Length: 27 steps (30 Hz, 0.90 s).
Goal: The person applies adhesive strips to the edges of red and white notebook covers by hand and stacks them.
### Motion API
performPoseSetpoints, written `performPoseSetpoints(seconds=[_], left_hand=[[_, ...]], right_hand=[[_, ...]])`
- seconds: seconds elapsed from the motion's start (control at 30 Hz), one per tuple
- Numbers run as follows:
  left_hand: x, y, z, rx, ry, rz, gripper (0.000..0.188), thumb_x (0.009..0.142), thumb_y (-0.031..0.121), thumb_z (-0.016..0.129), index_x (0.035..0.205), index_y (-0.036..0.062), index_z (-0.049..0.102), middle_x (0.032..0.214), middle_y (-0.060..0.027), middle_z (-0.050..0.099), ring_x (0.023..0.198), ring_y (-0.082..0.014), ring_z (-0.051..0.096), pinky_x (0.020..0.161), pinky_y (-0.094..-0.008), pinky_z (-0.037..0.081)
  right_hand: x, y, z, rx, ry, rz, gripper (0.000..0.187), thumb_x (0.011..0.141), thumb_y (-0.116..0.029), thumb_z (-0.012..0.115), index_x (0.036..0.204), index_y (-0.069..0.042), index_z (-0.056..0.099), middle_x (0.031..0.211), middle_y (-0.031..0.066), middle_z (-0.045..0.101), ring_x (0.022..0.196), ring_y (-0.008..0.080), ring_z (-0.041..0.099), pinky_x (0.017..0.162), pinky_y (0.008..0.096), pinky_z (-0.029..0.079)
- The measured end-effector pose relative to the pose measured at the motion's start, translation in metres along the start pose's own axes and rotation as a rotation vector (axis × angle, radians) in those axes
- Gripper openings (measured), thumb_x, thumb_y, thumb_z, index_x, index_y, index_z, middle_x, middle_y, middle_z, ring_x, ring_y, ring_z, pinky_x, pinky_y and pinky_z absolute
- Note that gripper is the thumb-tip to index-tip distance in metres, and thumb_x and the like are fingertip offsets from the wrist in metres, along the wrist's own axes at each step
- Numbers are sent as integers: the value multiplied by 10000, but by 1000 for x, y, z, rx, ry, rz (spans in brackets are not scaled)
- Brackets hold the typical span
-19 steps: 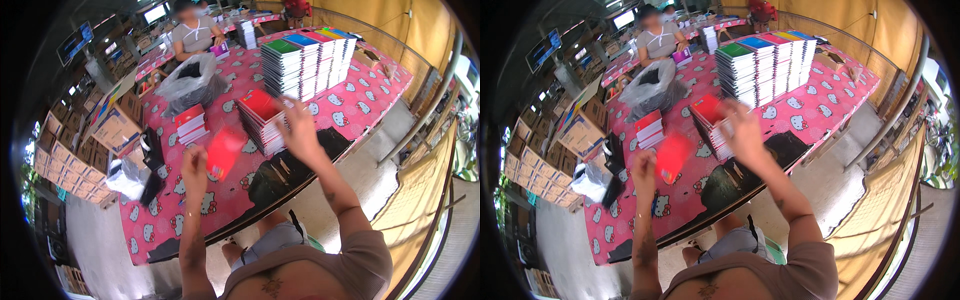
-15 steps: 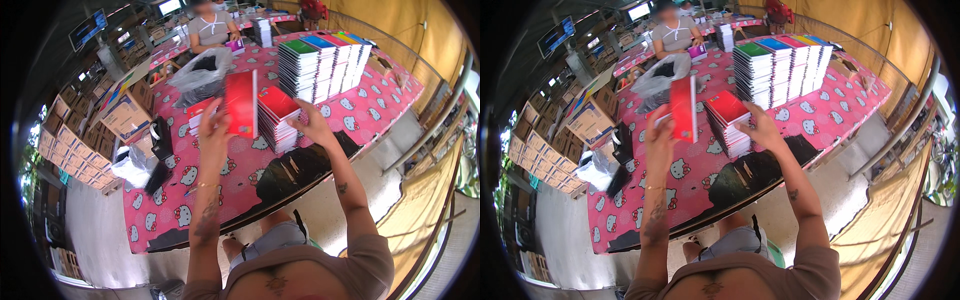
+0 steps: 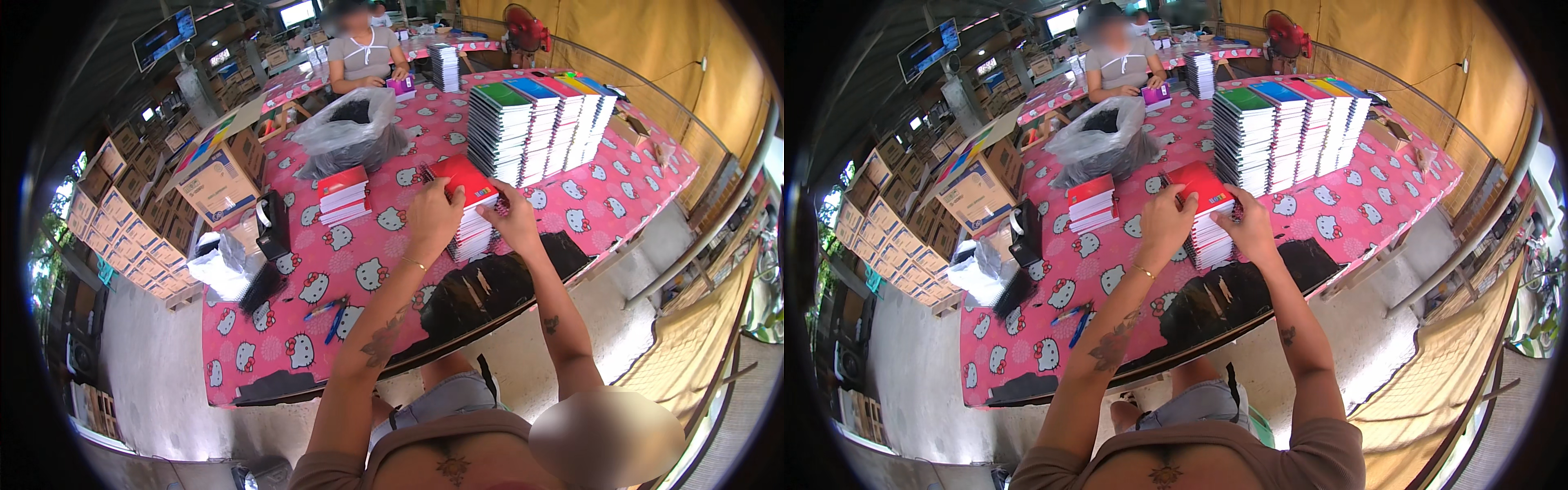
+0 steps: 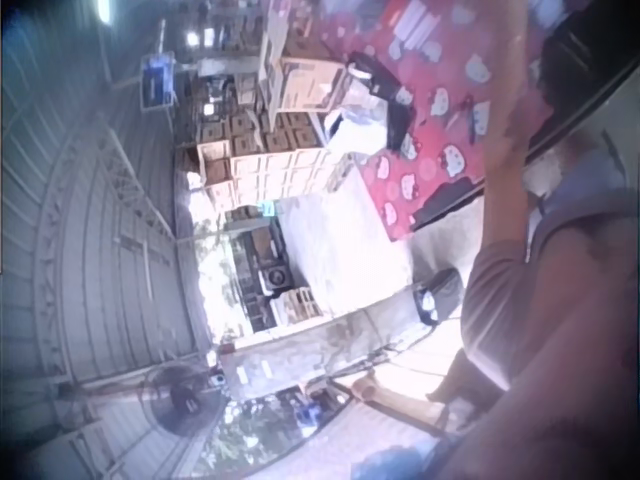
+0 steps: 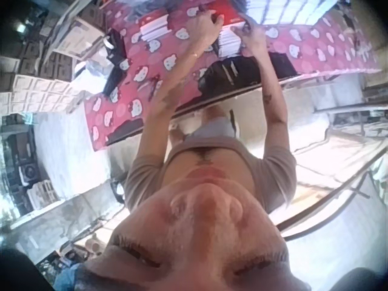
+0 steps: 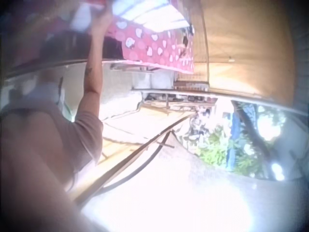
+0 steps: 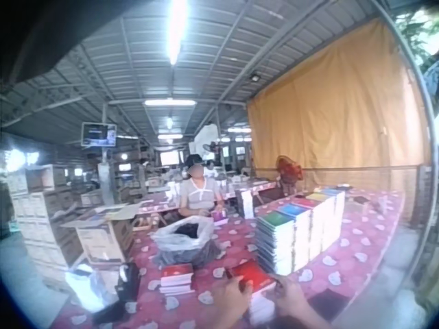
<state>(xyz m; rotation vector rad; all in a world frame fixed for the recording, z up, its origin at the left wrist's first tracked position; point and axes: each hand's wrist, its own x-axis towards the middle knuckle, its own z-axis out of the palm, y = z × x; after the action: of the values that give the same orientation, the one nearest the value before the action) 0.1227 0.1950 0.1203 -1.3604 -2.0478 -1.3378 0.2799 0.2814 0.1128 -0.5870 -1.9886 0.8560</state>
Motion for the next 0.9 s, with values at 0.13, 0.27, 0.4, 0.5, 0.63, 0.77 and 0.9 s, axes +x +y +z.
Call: performPoseSetpoints(seconds=[0.13, 0.27, 0.4, 0.5, 0.63, 0.77, 0.9], left_hand=[[1, 2, 0, -34, 17, 21, 419, 881, 374, 696, 1114, 25, 702, 759, -144, 695, 686, -306, 683, 642, -416, 520], [-15, -18, -14, -195, -19, -195, 411, 926, 374, 662, 1144, 27, 688, 838, -165, 710, 736, -277, 697, 679, -407, 532], [-23, -134, -38, -161, 68, -324, 390, 963, 347, 619, 1174, 23, 673, 882, -179, 718, 780, -275, 702, 712, -413, 536], [-31, -233, -72, 81, 111, -306, 358, 952, 319, 609, 1163, 37, 674, 941, -209, 691, 826, -367, 673, 749, -460, 534], [-5, -282, -58, 143, 94, -373, 392, 968, 352, 573, 1155, 21, 667, 993, -231, 679, 898, -401, 659, 813, -475, 519], [10, -346, -73, 89, 94, -482, 491, 1008, 449, 492, 1141, 10, 666, 956, -205, 675, 881, -363, 646, 821, -449, 503], [27, -389, -81, -331, -83, -820, 677, 970, 622, 471, 1131, -4, 670, 927, -139, 656, 883, -265, 607, 804, -387, 482]], right_hand=[[1, 7, -3, 51, -22, 41, 617, 790, -171, 829, 1308, 41, 570, 1201, 259, 661, 1087, 308, 674, 921, 376, 515], [-10, -12, -13, -223, 240, -279, 545, 835, -141, 766, 1310, 36, 563, 1314, 250, 595, 1214, 339, 592, 1031, 406, 448], [-47, -52, 24, 203, -65, -302, 442, 866, -98, 728, 1276, -3, 595, 1243, 208, 616, 1148, 344, 609, 994, 373, 450], [-42, -40, 121, 334, -448, -193, 533, 888, -185, 728, 1362, -24, 545, 1315, 187, 583, 1218, 290, 565, 1019, 370, 437], [-4, 55, 238, 555, -469, 346, 718, 898, -265, 711, 1509, -62, 393, 1468, 153, 477, 1293, 271, 501, 1037, 367, 419], [42, 45, 297, 670, -367, 567, 799, 860, -238, 696, 1525, -10, 317, 1374, 195, 545, 1191, 235, 571, 864, 341, 524], [79, 46, 334, 566, -327, 644, 784, 828, -242, 700, 1496, -6, 364, 1309, 192, 598, 1146, 259, 608, 840, 361, 528]])
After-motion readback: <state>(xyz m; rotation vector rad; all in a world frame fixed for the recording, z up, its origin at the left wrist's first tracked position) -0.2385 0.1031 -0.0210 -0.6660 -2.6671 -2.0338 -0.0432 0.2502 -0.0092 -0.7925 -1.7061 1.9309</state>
